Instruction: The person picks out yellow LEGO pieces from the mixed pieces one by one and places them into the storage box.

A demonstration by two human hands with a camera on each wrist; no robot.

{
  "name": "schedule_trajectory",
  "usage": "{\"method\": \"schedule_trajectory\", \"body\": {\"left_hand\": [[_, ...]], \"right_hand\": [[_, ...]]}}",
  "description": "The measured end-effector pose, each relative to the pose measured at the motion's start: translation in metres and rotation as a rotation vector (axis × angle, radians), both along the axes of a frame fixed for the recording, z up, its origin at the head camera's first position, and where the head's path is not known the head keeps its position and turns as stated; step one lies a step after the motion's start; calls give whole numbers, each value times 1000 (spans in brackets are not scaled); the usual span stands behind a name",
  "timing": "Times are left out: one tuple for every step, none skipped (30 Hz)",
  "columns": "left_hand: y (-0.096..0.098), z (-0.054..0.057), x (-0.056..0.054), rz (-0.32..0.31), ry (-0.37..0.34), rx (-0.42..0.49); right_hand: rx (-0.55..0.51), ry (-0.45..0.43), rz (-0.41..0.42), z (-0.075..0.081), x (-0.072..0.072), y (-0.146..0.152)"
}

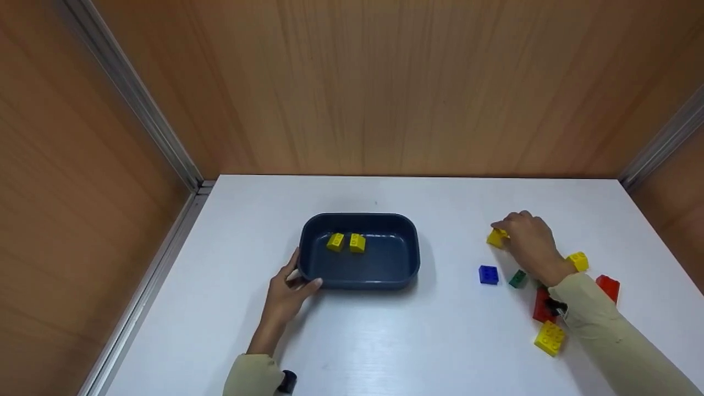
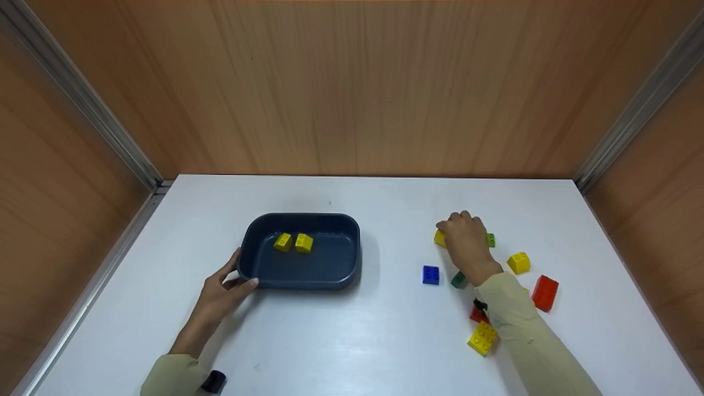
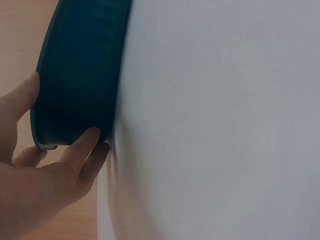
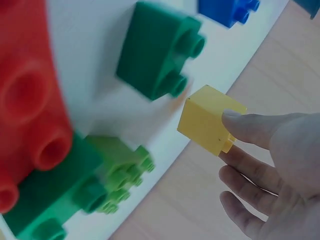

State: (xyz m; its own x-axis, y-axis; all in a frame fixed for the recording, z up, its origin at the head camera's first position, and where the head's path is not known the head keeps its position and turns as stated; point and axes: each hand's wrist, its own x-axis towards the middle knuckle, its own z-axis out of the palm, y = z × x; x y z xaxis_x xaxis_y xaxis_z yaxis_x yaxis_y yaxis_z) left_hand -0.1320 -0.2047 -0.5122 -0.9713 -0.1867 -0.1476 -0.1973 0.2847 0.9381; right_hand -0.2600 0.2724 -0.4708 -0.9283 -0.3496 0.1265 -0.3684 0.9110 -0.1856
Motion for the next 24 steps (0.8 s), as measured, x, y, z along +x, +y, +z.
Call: {"method": "schedule_trajectory", "body": {"left_hand": [[0,0,0,-3,4,1],[0,1,0,-5,8,3],[0,1,0,-6,11,7],[0,1,0,-7,15,9],[0,0,0,-9,18,11],[0,1,0,-11,21,14],[0,1,0,-10,19,14],[0,1,0,-9,17,14],[0,1,0,-8,16,13],[0,0,0,-7,15,11],[0,1,-1,-5,12,11],[0,1,-1,-4,11,10],[0,1,-1,-3,9,10],[0,1,0,-1,8,10],[0,1,0,1,6,9],[0,1,0,4,3,9],[0,1,0,7,2,8],[0,1,0,7,3,8],[0,1,0,8,3,9],[0,1,0,8,7,8],[0,1,0,7,8,8],[0,1,0,6,10,8],[-1,1,0,4,12,10],[-1,1,0,1,15,13]], "right_hand": [[0,20,12,0,1,-2],[0,39,23,1,2,-5],[2,55,34,1,3,-7],[4,68,43,2,4,-10],[9,80,53,3,5,-12],[13,94,61,3,6,-15],[15,95,64,4,6,-17],[17,91,65,6,7,-20],[20,88,67,7,7,-22],[23,89,71,8,8,-25],[26,90,74,9,8,-27],[28,91,77,10,9,-29],[29,93,83,11,9,-31],[30,95,87,11,10,-33],[32,98,91,12,10,-35],[33,99,95,13,11,-36],[35,101,98,13,11,-38],[37,103,101,14,11,-40],[39,104,103,14,12,-41],[42,103,104,15,12,-43],[45,104,106,15,12,-44],[49,105,109,15,12,-45],[52,108,113,16,13,-46],[53,110,118,16,14,-47]]}}
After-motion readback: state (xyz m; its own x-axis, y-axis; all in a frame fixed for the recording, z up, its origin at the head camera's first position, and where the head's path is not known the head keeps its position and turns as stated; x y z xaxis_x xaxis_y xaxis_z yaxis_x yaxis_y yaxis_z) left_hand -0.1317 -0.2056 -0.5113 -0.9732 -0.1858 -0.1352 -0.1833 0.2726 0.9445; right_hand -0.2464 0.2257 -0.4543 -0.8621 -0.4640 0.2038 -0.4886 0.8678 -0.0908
